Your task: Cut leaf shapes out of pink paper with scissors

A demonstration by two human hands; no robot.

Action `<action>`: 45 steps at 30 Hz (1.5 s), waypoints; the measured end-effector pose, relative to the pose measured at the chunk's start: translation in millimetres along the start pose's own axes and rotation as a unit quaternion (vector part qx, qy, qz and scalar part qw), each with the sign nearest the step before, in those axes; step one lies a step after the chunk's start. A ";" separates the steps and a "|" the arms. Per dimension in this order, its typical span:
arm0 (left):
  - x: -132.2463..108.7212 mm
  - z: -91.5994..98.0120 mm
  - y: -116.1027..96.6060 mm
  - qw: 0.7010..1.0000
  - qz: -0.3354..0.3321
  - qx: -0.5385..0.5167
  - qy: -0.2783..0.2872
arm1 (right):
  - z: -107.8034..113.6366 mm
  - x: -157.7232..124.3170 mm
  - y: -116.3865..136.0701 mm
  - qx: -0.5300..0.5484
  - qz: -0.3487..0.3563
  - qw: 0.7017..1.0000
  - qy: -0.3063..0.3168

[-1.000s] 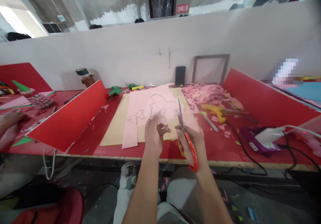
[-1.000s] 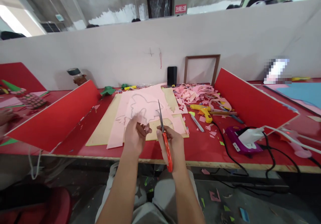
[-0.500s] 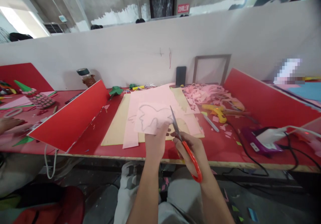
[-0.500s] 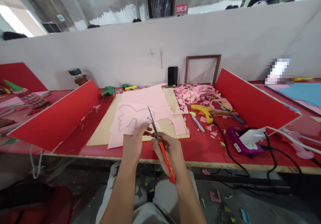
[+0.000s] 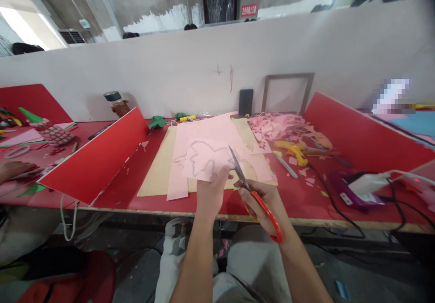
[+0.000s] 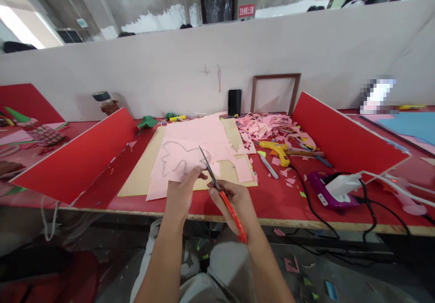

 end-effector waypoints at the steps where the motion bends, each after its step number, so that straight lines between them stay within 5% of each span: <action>1: 1.2 0.3 0.9 1.000 -0.002 0.000 0.005 | 1.1 1.1 2.3 -0.002 0.001 1.000 0.017; 8: 3.3 -2.8 5.3 0.999 -0.001 0.000 0.053 | 16.5 1.6 6.9 -0.050 -0.020 0.991 0.119; 32: -0.8 -14.9 2.7 0.989 0.004 -0.003 0.145 | 20.7 -3.5 6.4 -0.061 -0.036 0.988 0.139; 39: 19.4 43.0 4.3 0.990 0.004 -0.142 -0.018 | 25.0 -11.3 5.0 -0.082 -0.065 0.989 0.104; 45: 15.1 32.2 0.0 0.994 0.048 -0.071 0.061 | 6.5 -13.5 8.8 0.036 0.011 0.990 0.139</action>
Point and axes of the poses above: each hand's wrist, its own x-axis towards the middle knuckle, its own z-axis out of the back of the hand, y = z × x, the point moved 10 cm from there along x, towards the middle knuckle, and after that the axes turned 12 degrees about z, right-handed, at the moved point
